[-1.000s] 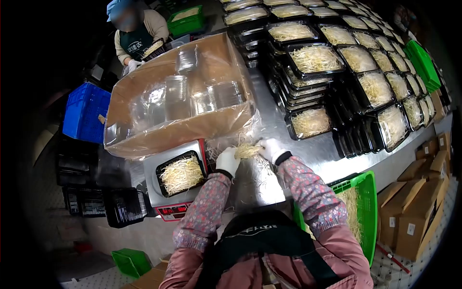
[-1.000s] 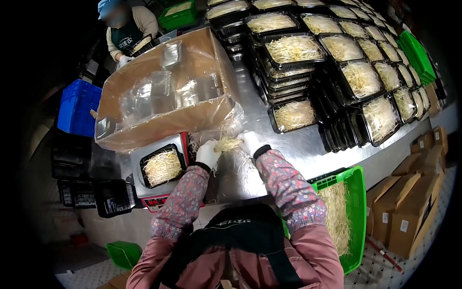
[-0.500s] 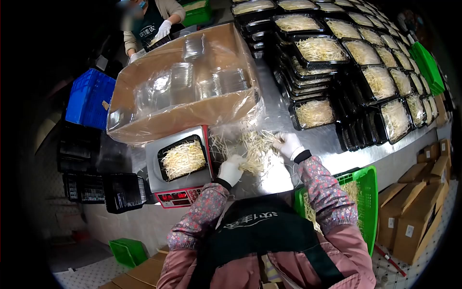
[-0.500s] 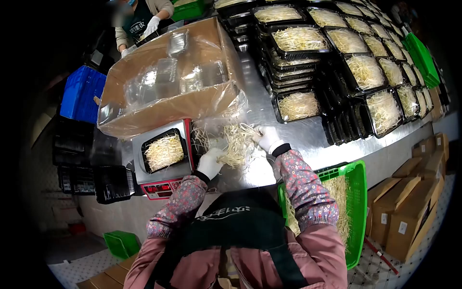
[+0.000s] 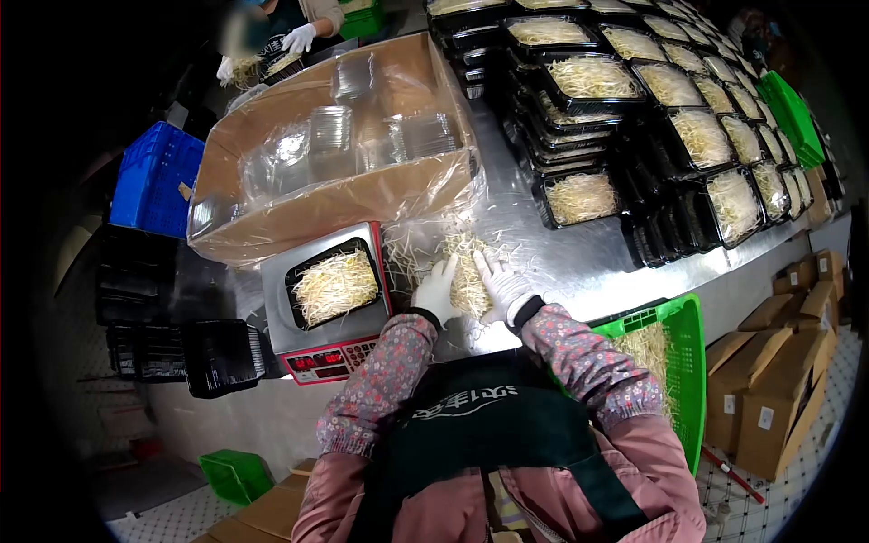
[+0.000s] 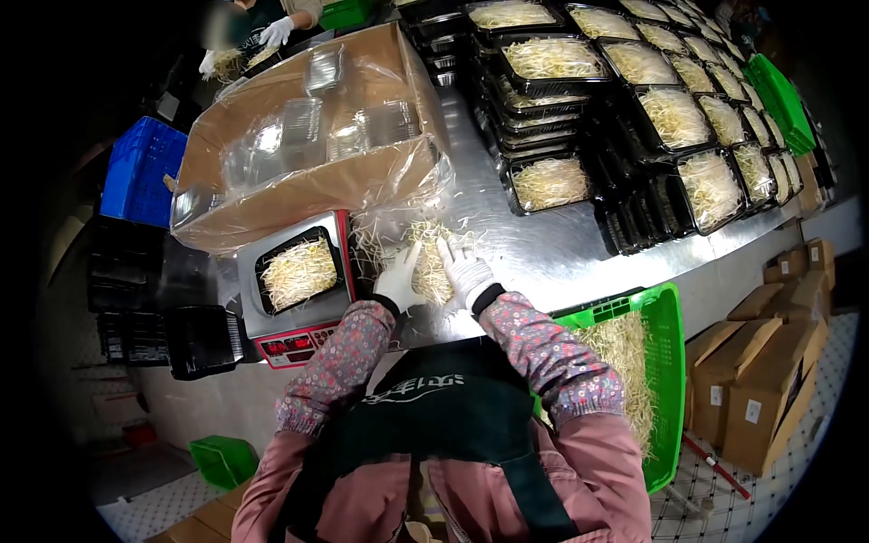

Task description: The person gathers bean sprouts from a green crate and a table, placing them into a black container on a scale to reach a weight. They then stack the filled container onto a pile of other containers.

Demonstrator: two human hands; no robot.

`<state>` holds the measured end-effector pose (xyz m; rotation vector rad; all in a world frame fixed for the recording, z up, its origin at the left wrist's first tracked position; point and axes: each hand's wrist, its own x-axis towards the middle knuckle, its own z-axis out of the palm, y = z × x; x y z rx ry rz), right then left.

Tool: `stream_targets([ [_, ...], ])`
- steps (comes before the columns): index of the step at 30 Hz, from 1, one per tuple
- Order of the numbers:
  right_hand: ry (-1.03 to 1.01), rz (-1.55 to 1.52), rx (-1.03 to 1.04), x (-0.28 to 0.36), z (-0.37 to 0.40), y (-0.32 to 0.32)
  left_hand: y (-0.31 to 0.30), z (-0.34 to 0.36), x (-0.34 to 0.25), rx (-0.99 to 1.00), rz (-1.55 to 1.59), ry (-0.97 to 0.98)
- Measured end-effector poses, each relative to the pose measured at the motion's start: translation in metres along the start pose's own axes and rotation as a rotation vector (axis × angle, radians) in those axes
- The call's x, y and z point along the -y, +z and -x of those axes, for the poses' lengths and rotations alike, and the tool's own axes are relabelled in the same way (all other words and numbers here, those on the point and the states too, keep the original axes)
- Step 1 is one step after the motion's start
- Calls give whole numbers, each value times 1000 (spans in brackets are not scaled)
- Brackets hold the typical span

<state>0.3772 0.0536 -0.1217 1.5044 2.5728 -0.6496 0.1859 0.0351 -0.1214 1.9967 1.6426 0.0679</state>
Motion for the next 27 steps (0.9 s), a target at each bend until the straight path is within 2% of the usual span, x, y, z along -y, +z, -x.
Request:
stream_targets([
  [2,44,-35,20,1,-12,18,19,-20,23,25,-16,-10],
  [3,19,-69,-31,-10,-18,33,31,-22,34,-119,17,30],
  [4,-6,-107,-82,-24,-19,45,32,-18,38,-105,-4,-14],
  [6,93,-185,-46,-38,-14,20,32,-10,44,-78,-45,-95],
  [8,162,-365,-133,-47,-2,-15,44,2,57,-226,54,4],
  [10,255,-499,-187,-48,2,-35,33,14,47,-139,80,6],
  [11,267,-583,-137,-45,-1,-38,36,16,44,-167,104,53],
  [13,215,-522,-172,-30,-9,-23,43,20,34,-225,144,138],
  [14,188,-492,-190,-20,-13,-17,37,24,26,-169,109,123],
  [15,225,-309,-14,-8,-15,-22,31,29,17,-114,74,109],
  [16,107,-254,-22,-15,-22,1,29,37,15,-100,57,95],
  [18,154,-62,-61,9,-8,-17,5,66,4,-111,185,120],
  [20,127,-23,-43,16,-10,-15,2,89,8,-128,267,188],
  [22,76,50,-80,23,-15,-4,10,105,18,-40,411,227],
  [23,107,22,3,20,-24,9,18,111,25,-10,433,227],
  [24,112,62,-2,16,-30,20,14,120,25,23,455,217],
  [25,26,77,-207,-4,-38,53,14,126,31,19,468,265],
  [26,131,10,-147,0,-33,43,14,133,38,10,480,302],
  [27,127,-72,-154,-6,-38,44,11,141,43,23,496,293],
])
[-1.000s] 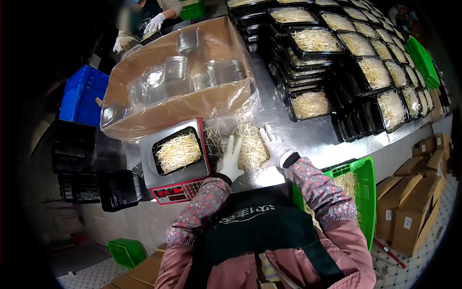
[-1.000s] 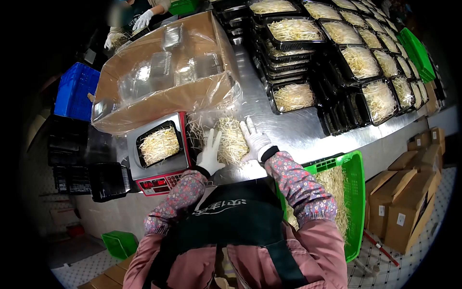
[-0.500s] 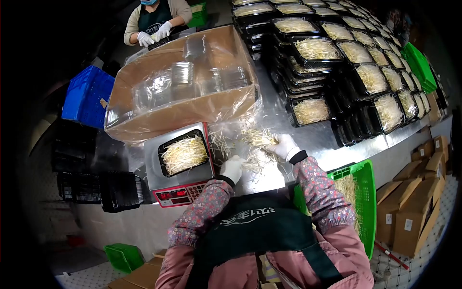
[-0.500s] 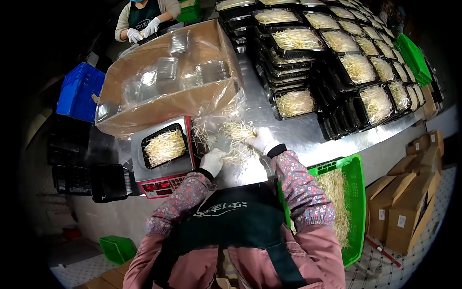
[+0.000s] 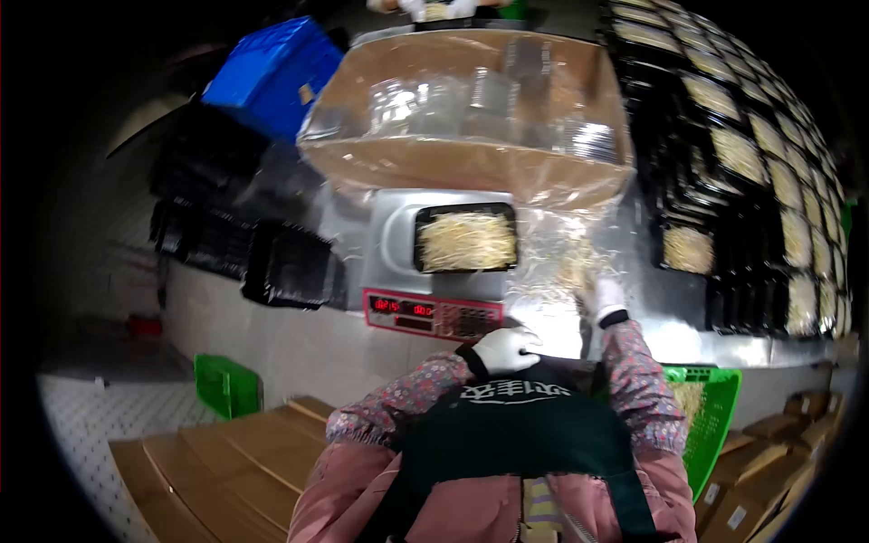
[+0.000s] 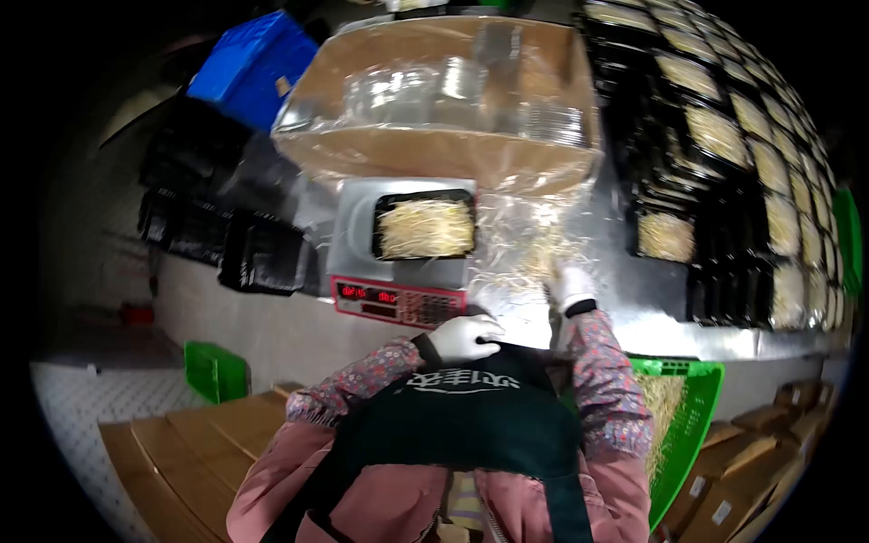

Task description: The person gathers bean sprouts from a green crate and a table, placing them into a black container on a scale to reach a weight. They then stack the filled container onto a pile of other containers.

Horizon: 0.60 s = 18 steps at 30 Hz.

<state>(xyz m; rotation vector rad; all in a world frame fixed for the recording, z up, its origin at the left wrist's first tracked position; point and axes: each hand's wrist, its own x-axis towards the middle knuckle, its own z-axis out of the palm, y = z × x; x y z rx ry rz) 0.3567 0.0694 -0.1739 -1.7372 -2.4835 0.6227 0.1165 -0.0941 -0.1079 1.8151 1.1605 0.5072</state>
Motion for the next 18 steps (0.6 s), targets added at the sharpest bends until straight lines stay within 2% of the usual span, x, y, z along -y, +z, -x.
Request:
stream_targets([
  [1,-3,25,-39,-5,-3,0,-7,6,-1,11,16,-1],
  [2,86,-18,-20,2,0,-15,-14,13,-5,-3,-1,22],
  [3,17,-62,-92,-6,-2,-16,-24,20,-13,23,67,-28],
  [5,21,-145,-166,-9,-4,-25,-30,28,-13,-11,134,-16],
  [7,232,-269,93,36,5,-63,-43,36,-22,-20,165,22],
  [9,-57,-401,151,-12,-12,11,-55,44,-29,-43,192,53],
  [10,-41,144,178,6,-4,-2,-58,48,-28,-94,146,113],
  [11,-7,242,49,29,7,-5,-61,50,-28,-140,107,183],
  [13,-75,81,-143,-16,-7,48,-81,59,-46,-235,112,197],
  [15,77,-32,4,1,-2,17,-101,71,-63,-281,179,53],
  [16,49,-31,-103,-8,-4,22,-112,75,-66,-344,125,65],
  [18,84,-145,-144,-1,-3,-8,-131,82,-64,-509,115,55],
])
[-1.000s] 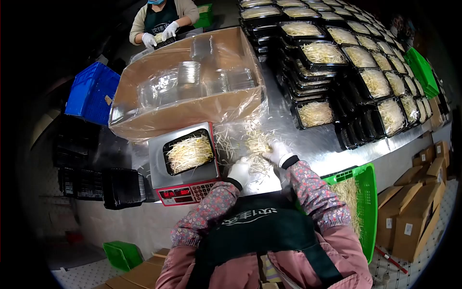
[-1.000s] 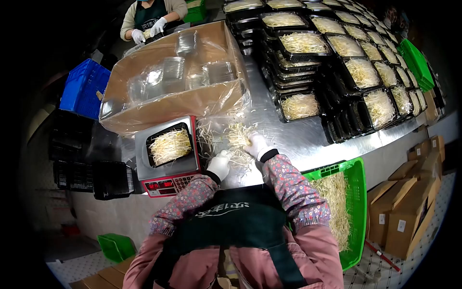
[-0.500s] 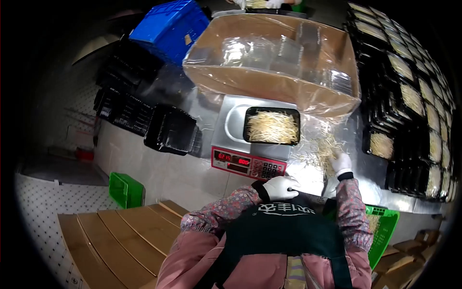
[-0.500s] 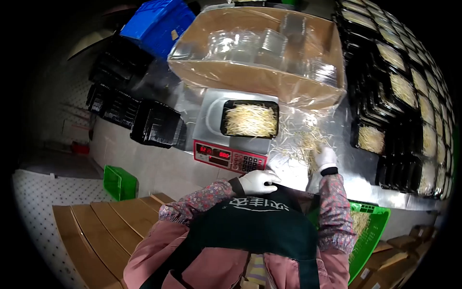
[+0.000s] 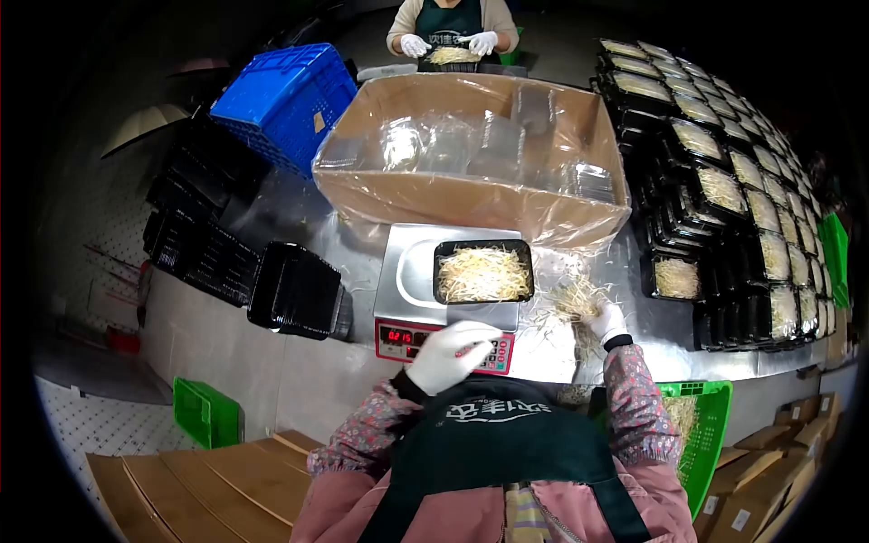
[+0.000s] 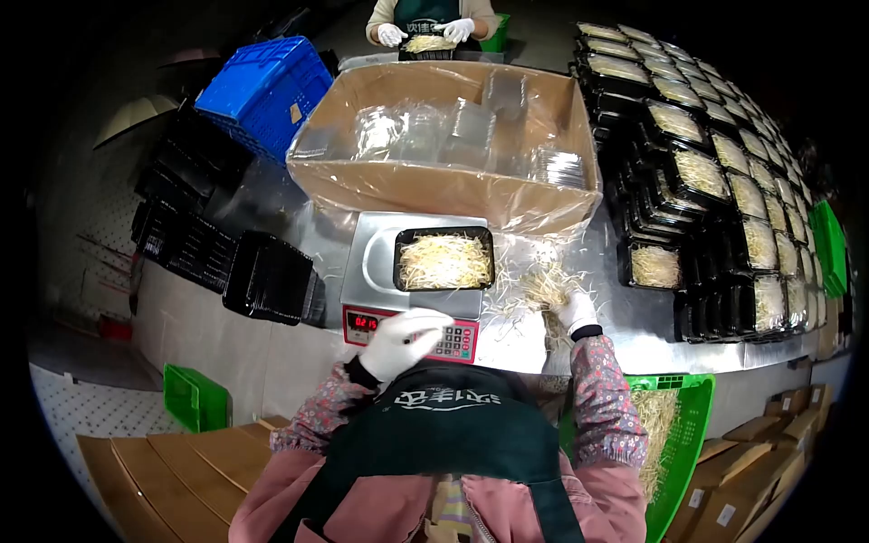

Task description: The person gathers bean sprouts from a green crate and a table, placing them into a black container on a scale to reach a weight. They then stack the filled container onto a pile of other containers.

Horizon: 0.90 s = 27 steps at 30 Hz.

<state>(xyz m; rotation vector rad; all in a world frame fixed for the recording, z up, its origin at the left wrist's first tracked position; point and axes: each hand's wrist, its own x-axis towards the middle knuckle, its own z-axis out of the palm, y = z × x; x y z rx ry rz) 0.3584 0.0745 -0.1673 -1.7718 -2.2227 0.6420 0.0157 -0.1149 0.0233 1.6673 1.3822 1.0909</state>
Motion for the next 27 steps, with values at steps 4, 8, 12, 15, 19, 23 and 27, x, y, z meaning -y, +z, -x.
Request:
stream_targets([
  [4,-85,-484,-84,50,-4,-65,-46,-9,29,-397,22,-53],
  [8,-395,-450,-112,148,-9,-123,-60,-27,100,-476,264,-61],
  [12,-684,-233,-84,227,-20,-110,-42,-51,140,-507,85,-36],
  [15,-830,161,49,246,-37,-57,-20,-70,165,-499,-419,-7],
  [19,-791,203,179,250,-33,-33,-18,-81,114,-162,-803,198],
  [23,-763,52,328,249,-32,-68,-19,-80,110,-145,-804,210],
  [27,-737,-226,259,222,-36,-96,-42,-74,95,-165,-568,205],
])
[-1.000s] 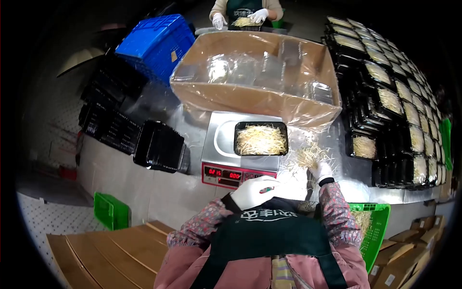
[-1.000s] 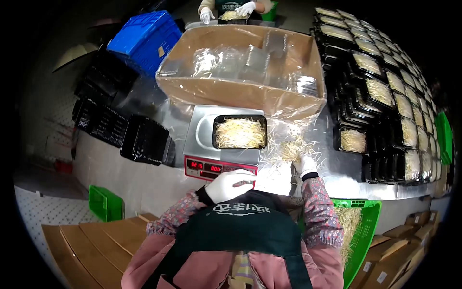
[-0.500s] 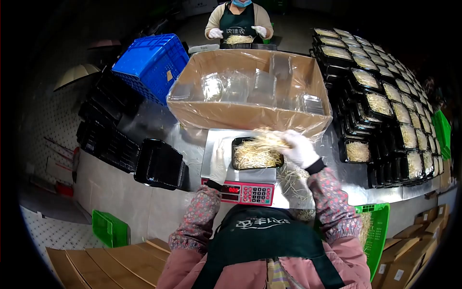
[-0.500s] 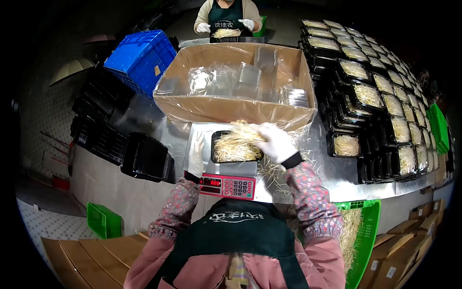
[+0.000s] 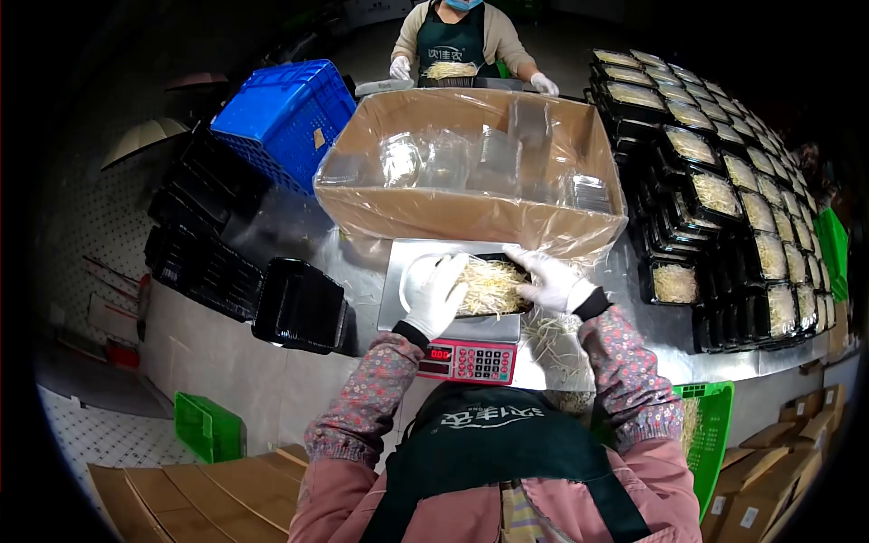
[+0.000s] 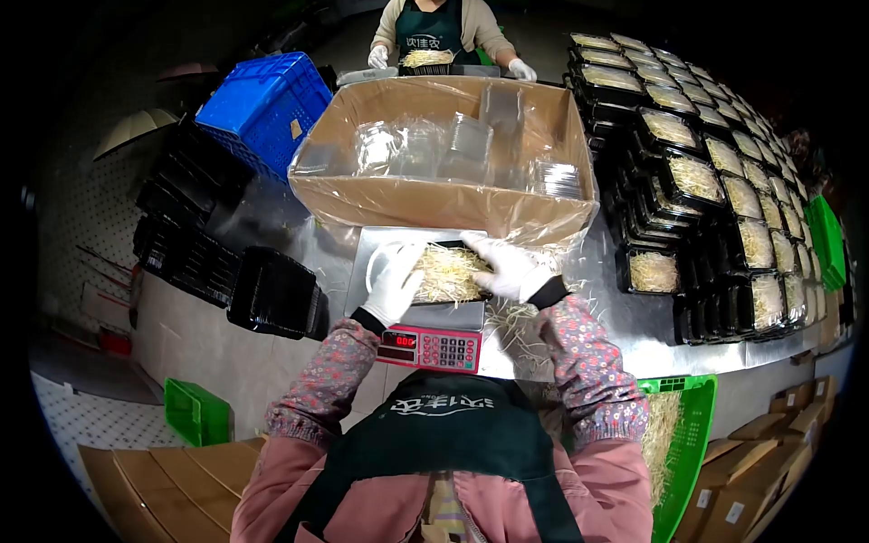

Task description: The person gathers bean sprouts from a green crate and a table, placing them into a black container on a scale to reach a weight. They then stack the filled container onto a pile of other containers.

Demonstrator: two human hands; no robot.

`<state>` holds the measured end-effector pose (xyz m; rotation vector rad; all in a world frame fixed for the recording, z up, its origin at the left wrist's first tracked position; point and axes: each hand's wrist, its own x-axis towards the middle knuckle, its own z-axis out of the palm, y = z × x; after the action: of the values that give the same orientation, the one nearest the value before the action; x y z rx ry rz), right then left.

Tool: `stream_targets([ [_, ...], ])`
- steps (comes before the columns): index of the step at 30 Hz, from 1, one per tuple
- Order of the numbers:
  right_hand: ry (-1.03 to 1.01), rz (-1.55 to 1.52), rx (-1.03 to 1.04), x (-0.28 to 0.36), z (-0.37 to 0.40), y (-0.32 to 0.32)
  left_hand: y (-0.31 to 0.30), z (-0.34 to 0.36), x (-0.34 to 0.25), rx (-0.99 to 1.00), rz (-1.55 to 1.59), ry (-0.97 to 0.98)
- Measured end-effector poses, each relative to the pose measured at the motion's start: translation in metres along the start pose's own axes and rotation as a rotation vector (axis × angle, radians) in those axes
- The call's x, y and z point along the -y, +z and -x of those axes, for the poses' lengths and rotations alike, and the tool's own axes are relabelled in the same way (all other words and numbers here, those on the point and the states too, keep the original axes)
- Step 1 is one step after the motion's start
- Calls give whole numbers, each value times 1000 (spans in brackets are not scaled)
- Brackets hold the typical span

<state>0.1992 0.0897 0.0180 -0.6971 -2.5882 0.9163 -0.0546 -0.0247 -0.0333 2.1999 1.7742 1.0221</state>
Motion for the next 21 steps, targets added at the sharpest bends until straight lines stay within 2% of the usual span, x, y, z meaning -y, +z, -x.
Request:
stream_targets([
  [4,135,-137,-145,-22,32,-39,-38,2,27,-133,249,-188],
  [5,183,-39,-155,-29,37,-46,-48,1,35,-163,208,-183],
  [8,230,-149,-243,-39,38,-33,-64,-5,49,-154,86,-212],
  [10,166,10,-240,-11,17,-19,-54,-16,42,-119,141,-254],
  [13,-72,218,-243,17,-17,24,-13,-26,25,-113,163,-144],
  [14,-64,286,-202,24,-24,36,-2,-25,17,-107,118,-98],
  [16,-32,407,13,25,-26,59,10,-14,2,2,67,-68],
  [18,-134,271,52,1,-25,79,21,1,-3,-92,-112,89],
  [21,-157,121,97,-12,-25,66,27,3,-4,-106,-73,11],
])
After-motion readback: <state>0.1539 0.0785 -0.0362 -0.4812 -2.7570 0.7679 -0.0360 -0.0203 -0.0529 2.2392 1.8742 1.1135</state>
